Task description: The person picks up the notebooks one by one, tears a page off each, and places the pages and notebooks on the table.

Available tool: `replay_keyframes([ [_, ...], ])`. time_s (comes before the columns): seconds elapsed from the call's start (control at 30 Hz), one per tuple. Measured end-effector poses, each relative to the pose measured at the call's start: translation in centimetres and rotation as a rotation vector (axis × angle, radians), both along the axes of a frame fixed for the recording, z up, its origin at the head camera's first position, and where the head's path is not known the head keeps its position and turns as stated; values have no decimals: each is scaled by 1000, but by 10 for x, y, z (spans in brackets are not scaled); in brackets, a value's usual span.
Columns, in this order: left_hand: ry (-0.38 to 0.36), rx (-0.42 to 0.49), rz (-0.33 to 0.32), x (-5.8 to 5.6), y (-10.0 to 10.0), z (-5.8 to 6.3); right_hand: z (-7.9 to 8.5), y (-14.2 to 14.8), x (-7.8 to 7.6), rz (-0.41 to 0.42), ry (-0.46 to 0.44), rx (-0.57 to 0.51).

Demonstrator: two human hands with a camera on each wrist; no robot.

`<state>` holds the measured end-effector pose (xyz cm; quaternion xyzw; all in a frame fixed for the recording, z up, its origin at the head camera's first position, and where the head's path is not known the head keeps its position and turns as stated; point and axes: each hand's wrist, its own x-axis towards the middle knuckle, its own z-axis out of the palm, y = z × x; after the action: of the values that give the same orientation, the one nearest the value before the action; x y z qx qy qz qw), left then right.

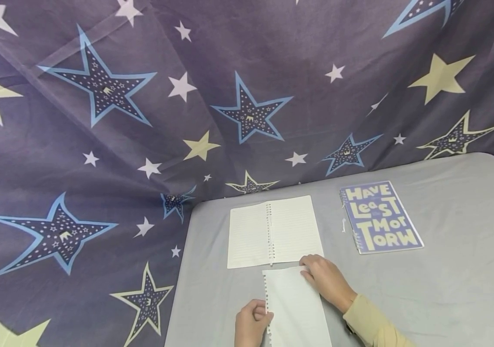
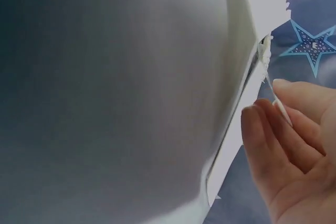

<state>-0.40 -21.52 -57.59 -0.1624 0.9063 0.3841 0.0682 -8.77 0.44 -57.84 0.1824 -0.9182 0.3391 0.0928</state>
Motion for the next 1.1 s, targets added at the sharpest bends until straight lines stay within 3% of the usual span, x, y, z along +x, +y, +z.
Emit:
replay_keyframes([
  [0.27, 18, -21, 46, -3, -10, -3, 6, 5, -5, -12, 63, -1],
  [0.47, 79, -64, 110, -11, -21, 2, 9, -1, -11, 4, 64, 19],
  [0.77, 247, -99, 146, -44, -35, 5, 6, -23, -23, 19, 42, 66],
  [0.97, 233, -103, 127, -72, -44, 9, 9, -40, -33, 46, 35, 79],
  [1.1, 220, -111, 112, -84, -47, 13, 9, -54, -36, 76, 42, 79],
])
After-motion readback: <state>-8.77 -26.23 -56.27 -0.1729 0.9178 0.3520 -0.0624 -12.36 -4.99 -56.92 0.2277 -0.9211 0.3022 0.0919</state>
